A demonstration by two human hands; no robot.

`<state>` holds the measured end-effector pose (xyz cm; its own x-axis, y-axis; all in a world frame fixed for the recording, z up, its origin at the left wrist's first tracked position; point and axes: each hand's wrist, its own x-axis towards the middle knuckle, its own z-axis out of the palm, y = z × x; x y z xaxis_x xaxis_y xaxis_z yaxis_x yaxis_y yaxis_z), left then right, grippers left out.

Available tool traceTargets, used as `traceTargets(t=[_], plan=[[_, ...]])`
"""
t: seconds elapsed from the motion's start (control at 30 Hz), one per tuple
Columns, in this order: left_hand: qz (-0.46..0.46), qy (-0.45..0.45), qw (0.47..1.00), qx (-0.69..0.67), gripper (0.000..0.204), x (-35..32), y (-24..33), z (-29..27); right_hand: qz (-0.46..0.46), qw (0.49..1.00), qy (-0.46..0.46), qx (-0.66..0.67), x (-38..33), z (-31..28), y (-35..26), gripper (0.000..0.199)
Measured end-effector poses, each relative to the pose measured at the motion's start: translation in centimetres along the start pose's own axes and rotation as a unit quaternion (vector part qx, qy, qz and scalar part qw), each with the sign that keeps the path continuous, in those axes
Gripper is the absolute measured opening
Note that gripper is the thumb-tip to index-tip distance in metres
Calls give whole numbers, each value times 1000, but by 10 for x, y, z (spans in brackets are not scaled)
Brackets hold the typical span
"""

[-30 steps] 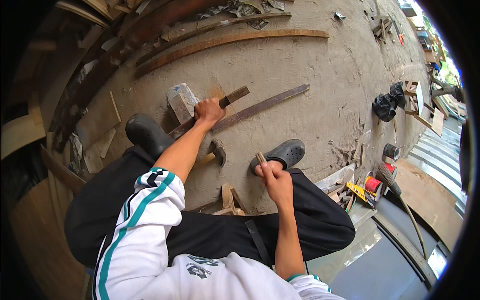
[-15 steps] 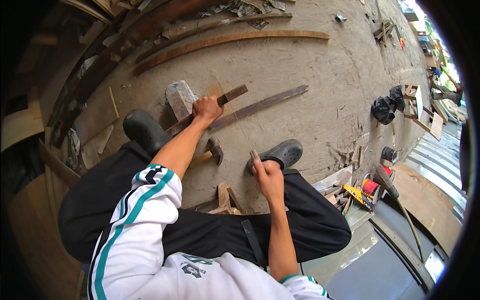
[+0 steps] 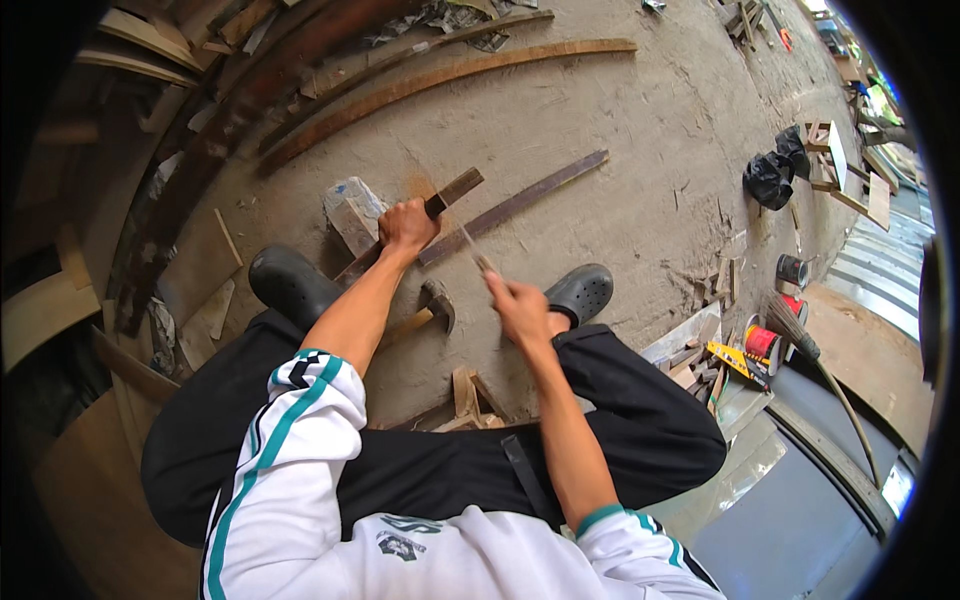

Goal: The person sits on the floor and uses a metal file to sharpen a long, thin metal bar resting on a concrete block. The person holds the bar with one hand and files it with the other, occasionally adjusting the bar's position.

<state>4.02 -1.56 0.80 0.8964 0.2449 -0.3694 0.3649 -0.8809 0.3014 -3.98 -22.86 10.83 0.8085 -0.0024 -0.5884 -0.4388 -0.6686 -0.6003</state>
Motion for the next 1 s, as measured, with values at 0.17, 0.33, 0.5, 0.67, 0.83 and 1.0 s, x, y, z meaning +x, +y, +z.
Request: traceTargets(t=[0.17,0.33,0.5,0.67,0.83,1.0], plan=[[-11,-3,1000,7,39,-3,1,-3,22,999,-32,26,6,-10,-26,64],[-6,5,1000,0,39,-1,-8,2,4,1000,-24,17,-58,-55,-10,61],[-15,-2,1000,-5,40,-2,1,-1,27,997,-62,42,-4,-27,13,63],[-32,-25,999,26,43,-4,-3,1,-8,997,-52,50,23,-6,-17,66],[-25,-15,1000,-2,43,-3,1,-4,16,998,-33,43,-48,-52,43,66],[-16,3,1000,-3,41,-2,-2,1,58,992,-63,90,7,-49,52,59]])
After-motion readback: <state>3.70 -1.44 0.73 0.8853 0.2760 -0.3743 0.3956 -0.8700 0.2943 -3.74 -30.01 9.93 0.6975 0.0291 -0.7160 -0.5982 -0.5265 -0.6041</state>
